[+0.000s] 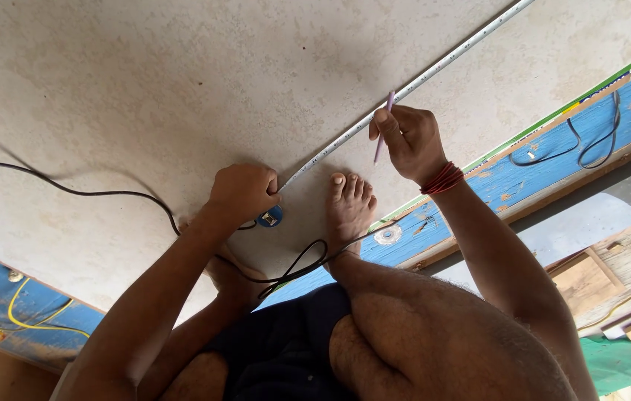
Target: The recorder disassembles a circular saw, uses a screwdriver to adjust or repair it, then tests it on a board, and finally takes measurements.
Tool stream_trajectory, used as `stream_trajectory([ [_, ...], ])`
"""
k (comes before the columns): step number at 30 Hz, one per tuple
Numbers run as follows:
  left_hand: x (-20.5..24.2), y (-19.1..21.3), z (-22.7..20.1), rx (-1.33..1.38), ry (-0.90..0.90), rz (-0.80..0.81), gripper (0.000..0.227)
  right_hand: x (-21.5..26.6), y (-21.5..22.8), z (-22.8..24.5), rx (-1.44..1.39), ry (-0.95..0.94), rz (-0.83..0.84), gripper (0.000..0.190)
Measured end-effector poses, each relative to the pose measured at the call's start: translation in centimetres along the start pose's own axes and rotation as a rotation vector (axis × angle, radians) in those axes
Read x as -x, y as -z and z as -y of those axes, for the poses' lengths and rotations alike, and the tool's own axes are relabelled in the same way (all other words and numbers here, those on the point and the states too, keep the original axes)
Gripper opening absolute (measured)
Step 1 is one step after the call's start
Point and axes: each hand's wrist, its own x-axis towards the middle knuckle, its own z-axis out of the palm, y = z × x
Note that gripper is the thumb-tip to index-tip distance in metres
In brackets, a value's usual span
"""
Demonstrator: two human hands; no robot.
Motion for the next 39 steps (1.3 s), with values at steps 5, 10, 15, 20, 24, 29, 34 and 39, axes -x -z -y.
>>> stream_trajectory([
  [5, 0.1, -1.0, 0.8, 0.05, -0.051, -0.077, 0.018, 0.7, 0.1, 0.0, 0.083, 0.18, 0.159, 0.052],
  [10, -0.6, -0.9, 0.4, 0.032, -0.038, -0.025, 0.019, 0.6, 0.2, 0.7, 0.097, 0.244, 0.091, 0.042],
  [15, -0.3, -0.7, 0.7, 0.029, -0.061, -0.048, 0.02, 1.0, -0.9, -1.2, 0.227, -0.08, 0.228, 0.033],
  [20, -0.3, -0.5, 0.6, -0.01, -0.082, -0.035, 0.024, 0.6, -2.8, 0.0, 0.31, 0.13, 0.079, 0.017],
  [24, -0.2, -0.8, 0.0, -0.07, -0.052, -0.02, 0.026, 0.2, -3.6, 0.3, 0.357, 0.036, 0.095, 0.016],
  [29, 0.4, 0.7, -2.0, -0.3, -0.092, -0.021, 0.04, 0.3, -3.8, 0.0, 0.365, 0.024, 0.098, 0.017],
  [34, -0.6, -0.7, -2.5, -0.058, -0.251, -0.342, 0.027, 0.2, -3.5, 0.2, 0.344, 0.017, 0.11, 0.018],
  [39, -1.3, -1.0, -2.9, 0.016, -0.244, -0.411, 0.021, 0.3, -3.0, -0.2, 0.355, 0.093, 0.105, 0.022],
])
